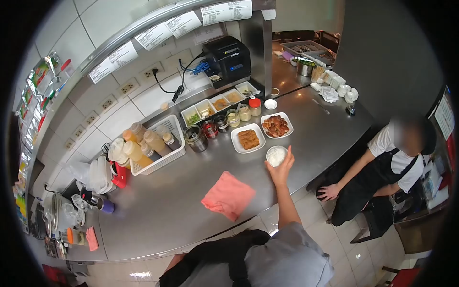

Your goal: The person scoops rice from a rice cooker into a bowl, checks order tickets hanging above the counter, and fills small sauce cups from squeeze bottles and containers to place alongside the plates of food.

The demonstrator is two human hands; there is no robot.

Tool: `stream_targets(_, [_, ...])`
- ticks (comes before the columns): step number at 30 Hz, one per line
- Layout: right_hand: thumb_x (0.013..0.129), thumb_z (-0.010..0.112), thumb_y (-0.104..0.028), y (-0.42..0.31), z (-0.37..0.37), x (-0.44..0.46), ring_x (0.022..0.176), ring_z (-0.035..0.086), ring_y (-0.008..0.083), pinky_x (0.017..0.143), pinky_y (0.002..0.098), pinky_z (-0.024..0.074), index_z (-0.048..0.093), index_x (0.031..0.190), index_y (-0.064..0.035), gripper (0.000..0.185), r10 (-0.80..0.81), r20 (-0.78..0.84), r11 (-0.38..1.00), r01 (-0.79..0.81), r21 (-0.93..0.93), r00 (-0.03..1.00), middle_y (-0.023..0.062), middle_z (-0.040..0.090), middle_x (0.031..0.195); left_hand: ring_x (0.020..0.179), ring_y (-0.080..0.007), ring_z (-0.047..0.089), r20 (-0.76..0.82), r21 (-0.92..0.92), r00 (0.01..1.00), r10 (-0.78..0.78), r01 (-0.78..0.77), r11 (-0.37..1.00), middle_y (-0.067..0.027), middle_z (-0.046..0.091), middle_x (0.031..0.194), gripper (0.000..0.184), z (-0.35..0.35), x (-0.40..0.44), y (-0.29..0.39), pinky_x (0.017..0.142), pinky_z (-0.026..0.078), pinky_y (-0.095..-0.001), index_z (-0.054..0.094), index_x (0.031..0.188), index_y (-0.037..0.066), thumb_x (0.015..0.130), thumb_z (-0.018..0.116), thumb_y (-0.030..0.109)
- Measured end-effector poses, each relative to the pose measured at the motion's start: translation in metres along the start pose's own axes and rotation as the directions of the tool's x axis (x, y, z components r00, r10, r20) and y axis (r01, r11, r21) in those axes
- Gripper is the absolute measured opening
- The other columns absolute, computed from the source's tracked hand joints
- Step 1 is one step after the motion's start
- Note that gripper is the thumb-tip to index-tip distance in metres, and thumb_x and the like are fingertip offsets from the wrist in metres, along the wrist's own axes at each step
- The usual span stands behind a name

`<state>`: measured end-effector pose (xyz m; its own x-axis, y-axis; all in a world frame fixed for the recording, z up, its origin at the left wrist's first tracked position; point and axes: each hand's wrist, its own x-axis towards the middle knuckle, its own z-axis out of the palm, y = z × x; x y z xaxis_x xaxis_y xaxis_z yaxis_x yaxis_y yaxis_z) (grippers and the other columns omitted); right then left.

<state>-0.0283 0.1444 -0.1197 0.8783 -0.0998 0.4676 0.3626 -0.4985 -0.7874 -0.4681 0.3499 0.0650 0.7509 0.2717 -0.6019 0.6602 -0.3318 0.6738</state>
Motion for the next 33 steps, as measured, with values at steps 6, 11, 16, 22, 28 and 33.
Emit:
stream_targets(6, [0.06,0.093,-0.033,0.024,0.003,0.031,0.137,0.03,0.0464,0.114,0.0526,0.0274,0.007,0.157,-0.0086,0.132,-0.032,0.038,0.993,0.036,-0.11,0.999,0.0294,0.028,0.15,0.083,-0.021,0.07,-0.095,0.179,0.991,0.096,-0.078,0.981,-0.0123,0.072,0.086,0.018,0.007,-0.007,-0.02,0.078,0.052,-0.0326,0.07,0.099,-0.001,0.088,0.064,0.012])
stream_targets(11, [0.069,0.087,-0.034,0.0,-0.028,0.022,0.14,0.029,0.0438,0.116,0.0499,0.026,0.015,0.155,-0.0029,0.117,-0.015,-0.03,0.971,0.008,-0.238,0.999,0.0257,0.031,0.153,0.078,-0.0148,0.066,-0.152,-0.101,0.985,0.087,-0.103,0.989,-0.0097,0.072,0.082,0.016,-0.006,-0.005,0.003,0.076,0.051,-0.0298,0.071,0.096,-0.004,0.093,0.06,0.008])
stream_targets(16, [0.083,0.06,-0.002,-0.05,-0.027,-0.031,0.13,0.045,0.0439,0.111,0.05,0.033,0.046,0.14,0.0011,0.059,-0.196,0.205,0.979,0.203,-0.011,0.959,0.0242,0.051,0.139,0.074,-0.0171,0.069,-0.348,-0.055,0.915,0.203,-0.236,0.97,-0.0106,0.073,0.081,0.016,0.006,0.027,-0.007,0.071,0.053,-0.0291,0.071,0.097,-0.002,0.094,0.064,0.012])
stream_targets(22, [0.09,0.057,-0.031,-0.088,0.025,-0.121,0.149,0.019,0.0364,0.118,0.0573,0.0168,0.041,0.149,-0.0154,0.063,-0.486,0.667,0.837,0.52,0.169,0.564,0.0164,0.023,0.161,0.078,-0.0193,0.069,-0.249,0.103,0.92,0.303,-0.286,0.953,-0.0118,0.073,0.089,0.023,0.032,0.054,0.032,0.073,0.053,-0.0311,0.068,0.111,0.002,0.094,0.066,0.017])
stream_targets(28, [0.095,0.052,-0.053,-0.052,0.058,-0.158,0.151,0.01,0.0368,0.118,0.0604,0.0078,0.037,0.152,-0.029,0.064,-0.528,0.661,0.785,0.603,0.141,0.533,0.0123,0.014,0.164,0.089,-0.0261,0.07,-0.066,0.169,0.94,0.336,-0.321,0.932,-0.0142,0.071,0.1,0.031,0.036,0.064,0.051,0.083,0.054,-0.0354,0.066,0.117,0.004,0.093,0.067,0.023])
stream_targets(33, [0.094,0.052,-0.052,-0.059,0.055,-0.158,0.149,0.017,0.0389,0.118,0.0619,0.0089,0.039,0.151,-0.0265,0.064,-0.488,0.688,0.799,0.592,0.105,0.537,0.0156,0.021,0.161,0.089,-0.0287,0.07,0.036,0.28,0.905,0.424,-0.417,0.865,-0.0151,0.071,0.101,0.03,0.019,0.069,0.047,0.082,0.054,-0.0362,0.066,0.117,0.005,0.093,0.067,0.023])
